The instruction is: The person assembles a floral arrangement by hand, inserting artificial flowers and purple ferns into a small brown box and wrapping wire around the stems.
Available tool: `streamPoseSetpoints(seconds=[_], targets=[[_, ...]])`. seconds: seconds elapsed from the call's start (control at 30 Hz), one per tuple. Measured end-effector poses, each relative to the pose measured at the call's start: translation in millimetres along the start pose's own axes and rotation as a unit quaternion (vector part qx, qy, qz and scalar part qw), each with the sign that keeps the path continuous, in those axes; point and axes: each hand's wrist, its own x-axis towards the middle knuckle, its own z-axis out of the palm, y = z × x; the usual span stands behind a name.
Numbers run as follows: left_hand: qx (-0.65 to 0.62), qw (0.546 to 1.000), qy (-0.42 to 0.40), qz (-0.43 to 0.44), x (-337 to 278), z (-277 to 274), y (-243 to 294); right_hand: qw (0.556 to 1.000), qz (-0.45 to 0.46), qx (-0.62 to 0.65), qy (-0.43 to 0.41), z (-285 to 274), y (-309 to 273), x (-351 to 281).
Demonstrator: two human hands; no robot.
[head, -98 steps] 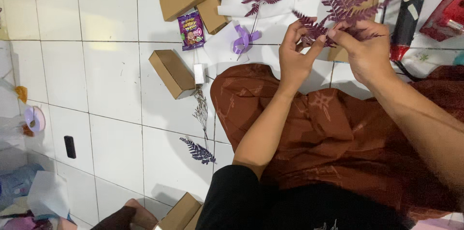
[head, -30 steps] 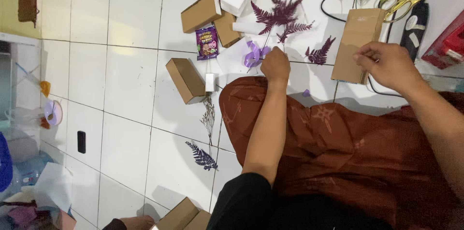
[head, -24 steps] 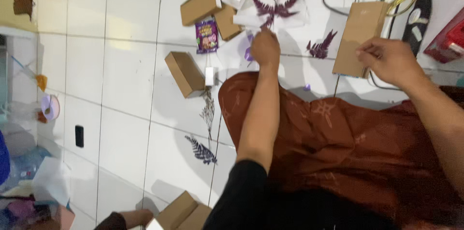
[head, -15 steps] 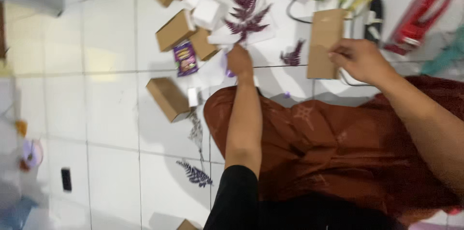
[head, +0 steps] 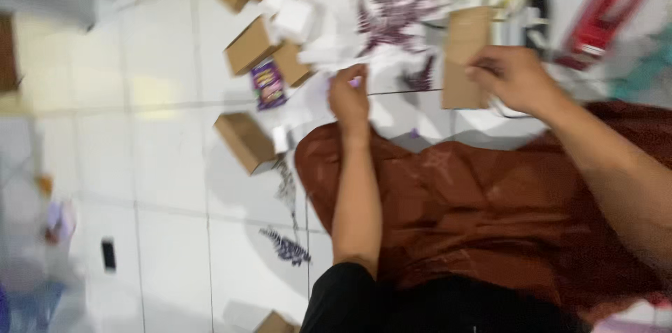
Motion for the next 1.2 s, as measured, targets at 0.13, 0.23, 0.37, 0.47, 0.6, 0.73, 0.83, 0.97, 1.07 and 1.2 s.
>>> streamPoseSetpoints(seconds=[0.13, 0.23, 0.37, 0.47, 0.6, 0.73, 0.83, 0.97, 1.07, 1.2], targets=[[-0.076, 0.995, 0.034, 0.050, -34.5, -48.2, 61.3, 0.999, 0.001, 0.014, -0.038, 2.2, 2.4, -7.2], [-0.171, 0.982, 0.064, -0.055, -66.9, -55.0, 52.6, 0.997, 0.024, 0.009, -0.076, 30.5, 57.8, -6.4], [-0.146, 0.982, 0.098, -0.063, -71.9, -74.7, 67.7, 0.995, 0.024, 0.069, -0.065, 71.6, 166.3, 15.8], [-0.236, 0.960, 0.096, -0.116, -72.2, -71.2, 77.3, 0.993, 0.026, 0.055, -0.100, 98.8, 144.2, 33.0], [-0.346, 0.912, 0.056, -0.211, -70.3, -51.6, 107.6, 0.973, -0.169, 0.123, -0.097, 126.5, -19.3, 26.8], [-0.480, 0.840, 0.063, -0.243, -71.9, -41.0, 105.2, 0.986, -0.107, 0.097, -0.088, 144.0, -94.3, 27.8], [-0.524, 0.820, 0.100, -0.209, -87.0, -37.7, 93.0, 0.958, -0.275, 0.028, -0.072, 152.6, -118.2, 21.8], [-0.383, 0.906, 0.047, -0.173, -104.6, -122.9, 84.8, 0.985, -0.141, 0.074, -0.064, 161.2, -65.4, 33.9], [-0.263, 0.942, 0.104, -0.180, -137.1, -188.0, 60.9, 0.990, -0.130, 0.038, -0.037, 158.4, -17.9, 52.6], [-0.077, 0.921, 0.281, -0.258, -235.1, -204.3, -138.3, 0.944, -0.184, -0.275, -0.022, 159.6, 18.9, 68.4]])
